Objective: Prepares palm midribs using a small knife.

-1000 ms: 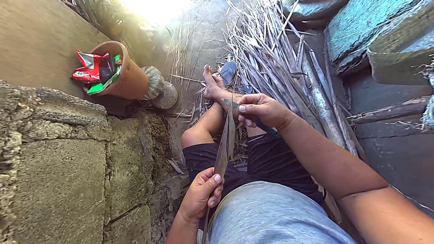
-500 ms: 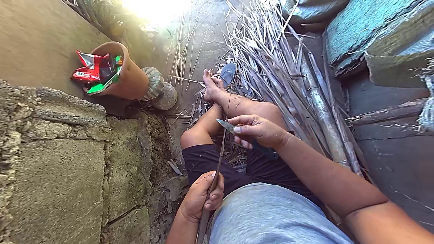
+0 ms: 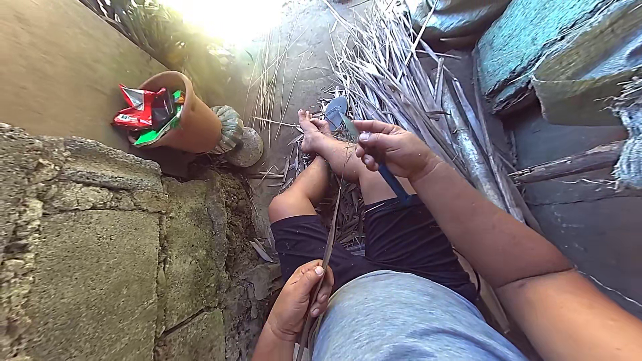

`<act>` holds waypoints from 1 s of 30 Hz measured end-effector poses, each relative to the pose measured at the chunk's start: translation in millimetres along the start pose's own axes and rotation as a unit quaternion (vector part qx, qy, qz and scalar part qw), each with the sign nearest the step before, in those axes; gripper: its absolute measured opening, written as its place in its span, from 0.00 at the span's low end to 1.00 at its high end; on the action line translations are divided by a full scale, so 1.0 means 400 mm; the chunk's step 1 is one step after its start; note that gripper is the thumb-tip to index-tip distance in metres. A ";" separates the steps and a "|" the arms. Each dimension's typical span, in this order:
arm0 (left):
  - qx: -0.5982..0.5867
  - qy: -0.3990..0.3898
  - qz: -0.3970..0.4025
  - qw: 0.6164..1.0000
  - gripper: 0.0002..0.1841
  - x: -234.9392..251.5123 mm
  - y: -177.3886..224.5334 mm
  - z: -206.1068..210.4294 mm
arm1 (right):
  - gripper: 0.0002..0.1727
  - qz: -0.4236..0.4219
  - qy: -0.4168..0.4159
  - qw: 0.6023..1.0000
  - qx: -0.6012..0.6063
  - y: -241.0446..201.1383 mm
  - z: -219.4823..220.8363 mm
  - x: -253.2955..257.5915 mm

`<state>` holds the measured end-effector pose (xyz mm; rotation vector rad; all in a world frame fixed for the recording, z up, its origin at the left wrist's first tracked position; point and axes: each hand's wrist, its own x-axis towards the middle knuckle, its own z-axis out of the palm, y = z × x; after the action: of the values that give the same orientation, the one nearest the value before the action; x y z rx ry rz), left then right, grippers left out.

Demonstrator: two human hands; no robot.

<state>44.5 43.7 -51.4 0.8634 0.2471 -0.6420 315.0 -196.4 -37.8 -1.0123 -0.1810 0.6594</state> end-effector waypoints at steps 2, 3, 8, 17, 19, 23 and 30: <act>0.040 0.049 0.017 0.998 0.16 0.001 0.002 0.006 | 0.20 0.014 -0.012 1.000 -0.009 -0.004 0.001 -0.004; 0.055 0.073 0.026 0.995 0.15 0.002 0.003 0.010 | 0.20 0.030 -0.035 0.999 -0.025 -0.004 0.003 -0.011; 0.142 0.160 0.069 0.974 0.12 0.010 0.002 0.027 | 0.19 0.114 -0.082 0.985 -0.096 0.042 0.036 -0.058; 0.174 0.152 0.082 0.969 0.12 -0.016 -0.019 0.024 | 0.20 0.062 0.004 0.998 -0.031 0.013 -0.014 0.004; 0.140 0.111 0.059 0.982 0.11 -0.028 -0.022 0.010 | 0.20 0.053 0.021 0.998 0.007 -0.004 -0.028 0.020; 0.073 0.059 -0.005 0.996 0.13 -0.048 -0.032 -0.005 | 0.20 0.030 0.062 0.997 0.041 -0.017 -0.051 0.042; 0.051 0.148 0.055 0.986 0.14 0.002 0.020 0.031 | 0.14 0.118 -0.095 0.982 -0.115 0.071 0.061 -0.096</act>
<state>49.3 37.5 -38.8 1.0647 0.4348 -0.4242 262.0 -191.1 -42.6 -1.2047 -0.3127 0.9701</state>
